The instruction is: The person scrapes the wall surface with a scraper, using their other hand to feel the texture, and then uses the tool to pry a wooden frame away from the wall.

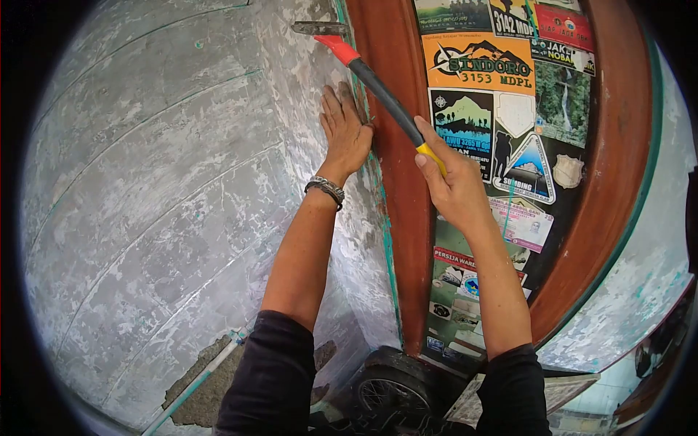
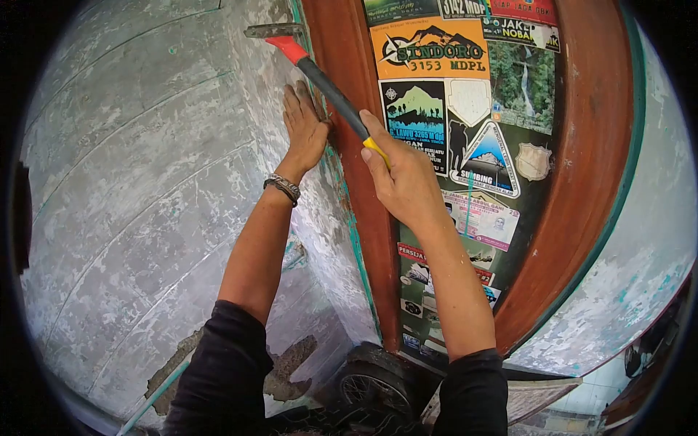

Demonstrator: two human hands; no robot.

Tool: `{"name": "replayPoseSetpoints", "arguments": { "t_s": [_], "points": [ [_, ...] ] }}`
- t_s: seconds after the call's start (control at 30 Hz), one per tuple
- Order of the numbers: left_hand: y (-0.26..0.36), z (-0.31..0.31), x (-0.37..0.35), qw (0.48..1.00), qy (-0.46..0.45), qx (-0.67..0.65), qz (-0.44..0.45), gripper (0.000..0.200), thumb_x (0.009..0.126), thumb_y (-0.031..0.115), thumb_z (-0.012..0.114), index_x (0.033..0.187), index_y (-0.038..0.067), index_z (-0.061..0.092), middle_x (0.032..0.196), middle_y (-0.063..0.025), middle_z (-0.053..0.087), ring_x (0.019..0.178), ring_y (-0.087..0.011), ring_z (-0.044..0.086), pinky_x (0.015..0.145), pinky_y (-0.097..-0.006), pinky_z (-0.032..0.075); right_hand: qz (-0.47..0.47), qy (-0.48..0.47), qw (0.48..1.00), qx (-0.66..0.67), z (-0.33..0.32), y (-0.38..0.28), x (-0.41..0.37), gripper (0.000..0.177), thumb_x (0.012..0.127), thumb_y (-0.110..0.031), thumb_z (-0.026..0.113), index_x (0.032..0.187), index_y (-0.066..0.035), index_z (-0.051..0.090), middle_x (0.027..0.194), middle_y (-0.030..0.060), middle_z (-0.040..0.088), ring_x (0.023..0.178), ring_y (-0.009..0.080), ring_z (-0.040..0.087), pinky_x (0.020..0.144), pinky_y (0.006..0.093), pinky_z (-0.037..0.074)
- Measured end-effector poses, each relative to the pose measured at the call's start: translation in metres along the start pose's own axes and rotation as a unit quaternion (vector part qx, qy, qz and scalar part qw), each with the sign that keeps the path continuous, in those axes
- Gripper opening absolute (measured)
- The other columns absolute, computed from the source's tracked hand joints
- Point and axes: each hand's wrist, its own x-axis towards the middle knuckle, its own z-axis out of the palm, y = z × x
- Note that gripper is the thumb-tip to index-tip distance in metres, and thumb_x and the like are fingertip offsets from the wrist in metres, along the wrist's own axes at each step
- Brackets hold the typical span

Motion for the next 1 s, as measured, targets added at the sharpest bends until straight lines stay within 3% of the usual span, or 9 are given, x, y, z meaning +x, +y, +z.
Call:
{"name": "replayPoseSetpoints", "arguments": {
  "t_s": [0.1,0.23,0.33,0.47,1.0],
  "points": [
    [0.001,-0.001,0.0,1.0,-0.001,0.003,0.004,0.087,0.08,0.018,0.049,0.15,-0.001,0.001,0.153,-0.0328,-0.009,0.142,-0.0489,-0.008,0.114,-0.0577,-0.002,-0.047,0.031,0.998,0.0,0.008,0.011,-0.001,0.047,0.094,-0.018,0.055,0.139,-0.011,0.047,0.084,0.0239,0.064,0.076,0.0389,0.063,0.07,0.0417,0.049],
    [0.003,-0.001,0.0,1.0,-0.004,0.001,-0.009,0.088,0.08,0.019,0.051,0.15,-0.001,0.001,0.153,-0.0328,-0.009,0.142,-0.0488,-0.009,0.114,-0.0575,-0.003,-0.038,0.033,0.999,-0.003,0.014,0.007,-0.011,0.046,0.094,-0.019,0.054,0.139,-0.01,0.047,0.086,0.0247,0.064,0.077,0.0389,0.064,0.071,0.0416,0.049],
    [0.002,-0.003,0.001,1.0,-0.011,0.009,-0.013,0.088,0.081,0.019,0.051,0.15,-0.001,0.001,0.153,-0.0326,-0.01,0.142,-0.0487,-0.008,0.114,-0.0572,-0.003,-0.061,0.055,0.997,0.012,0.02,0.009,-0.007,0.046,0.094,-0.019,0.053,0.139,-0.01,0.047,0.094,0.0248,0.066,0.082,0.0389,0.064,0.074,0.0416,0.05],
    [0.0,-0.001,0.002,1.0,-0.005,0.009,-0.001,0.088,0.081,0.02,0.052,0.15,-0.001,0.0,0.153,-0.0325,-0.01,0.142,-0.0485,-0.008,0.114,-0.0569,-0.002,-0.019,0.024,1.0,-0.004,0.018,0.002,-0.005,0.047,0.094,-0.018,0.053,0.139,-0.01,0.046,0.095,0.0245,0.066,0.084,0.0388,0.064,0.075,0.042,0.05],
    [0.0,-0.002,0.002,1.0,-0.016,0.019,-0.011,0.09,0.083,0.024,0.054,0.15,-0.002,-0.001,0.153,-0.0314,-0.01,0.143,-0.0467,-0.01,0.114,-0.0564,-0.002,-0.039,0.047,0.998,0.01,0.025,0.017,-0.012,0.047,0.093,-0.018,0.055,0.138,-0.01,0.048,0.084,0.0216,0.064,0.077,0.0375,0.063,0.072,0.0422,0.049]
  ]
}}
